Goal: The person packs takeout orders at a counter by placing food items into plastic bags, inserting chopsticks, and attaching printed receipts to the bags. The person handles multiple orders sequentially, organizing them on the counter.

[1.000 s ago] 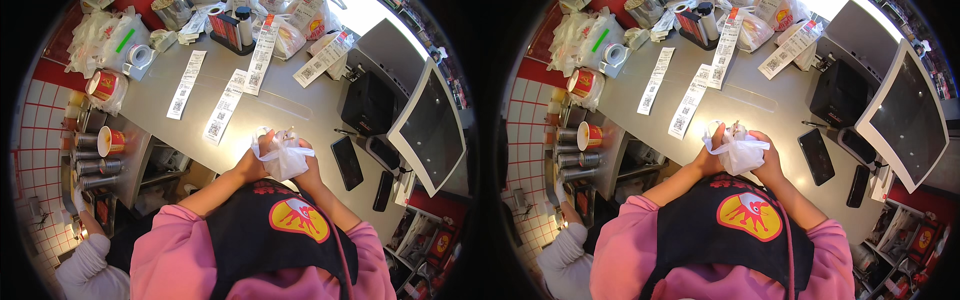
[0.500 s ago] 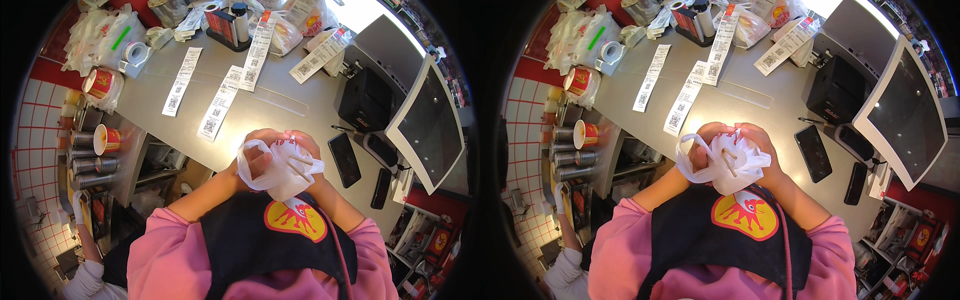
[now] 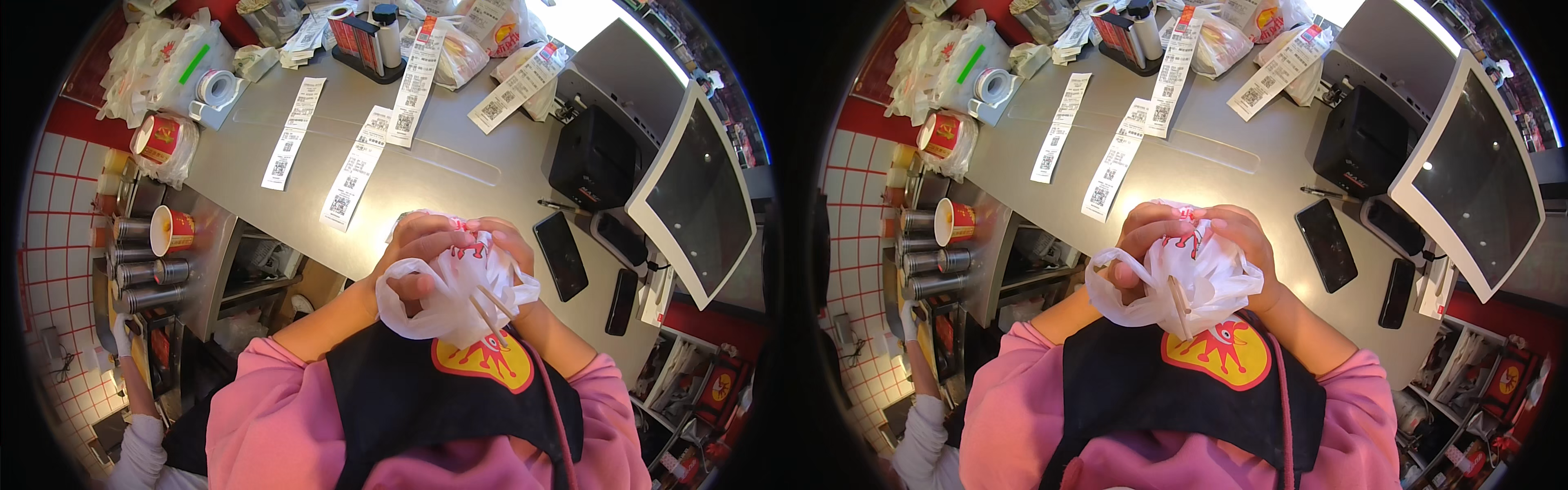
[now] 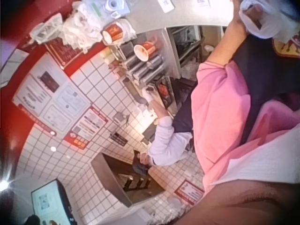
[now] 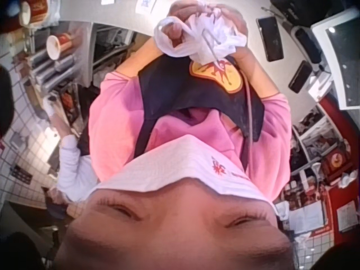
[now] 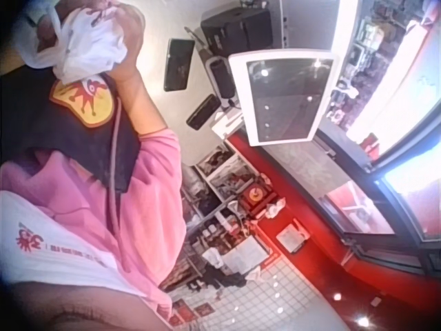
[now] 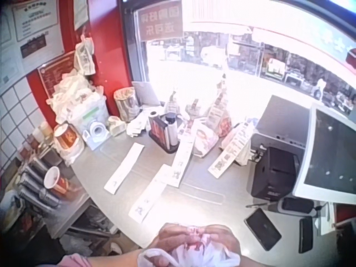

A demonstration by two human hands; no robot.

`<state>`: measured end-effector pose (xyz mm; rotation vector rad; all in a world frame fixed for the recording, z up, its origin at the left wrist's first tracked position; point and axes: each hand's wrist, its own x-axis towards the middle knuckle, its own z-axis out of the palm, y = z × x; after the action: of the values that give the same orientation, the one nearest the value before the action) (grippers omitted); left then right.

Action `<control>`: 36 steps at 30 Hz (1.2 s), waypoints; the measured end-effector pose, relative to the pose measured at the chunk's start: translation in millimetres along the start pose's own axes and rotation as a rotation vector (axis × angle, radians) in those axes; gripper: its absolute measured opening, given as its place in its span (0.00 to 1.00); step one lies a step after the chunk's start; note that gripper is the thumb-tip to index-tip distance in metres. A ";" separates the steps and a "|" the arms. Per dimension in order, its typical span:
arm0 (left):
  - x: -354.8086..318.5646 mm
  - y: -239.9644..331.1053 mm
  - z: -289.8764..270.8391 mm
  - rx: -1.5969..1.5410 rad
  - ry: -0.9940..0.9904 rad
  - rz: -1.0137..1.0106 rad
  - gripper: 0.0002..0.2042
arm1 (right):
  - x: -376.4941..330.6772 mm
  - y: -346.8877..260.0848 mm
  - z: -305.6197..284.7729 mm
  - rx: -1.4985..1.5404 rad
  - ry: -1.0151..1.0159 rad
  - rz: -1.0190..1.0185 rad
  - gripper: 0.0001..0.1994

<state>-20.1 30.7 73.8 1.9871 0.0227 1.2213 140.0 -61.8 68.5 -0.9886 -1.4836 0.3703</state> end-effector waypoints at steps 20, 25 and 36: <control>-17.8 -20.6 10.3 -0.472 -0.139 -0.960 0.67 | -42.8 17.3 -12.1 0.467 -0.014 0.880 0.27; -6.6 -14.5 -14.3 -1.211 0.287 -0.988 0.33 | -42.0 16.7 -33.2 0.727 0.105 0.977 0.08; 39.0 14.3 -23.7 -1.375 0.242 -1.066 0.17 | -1.6 -29.3 -57.9 0.151 -0.103 0.546 0.08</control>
<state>-22.4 50.6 117.3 0.4228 0.2514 0.4316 183.1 -98.5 100.3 -1.2586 -1.2357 0.9226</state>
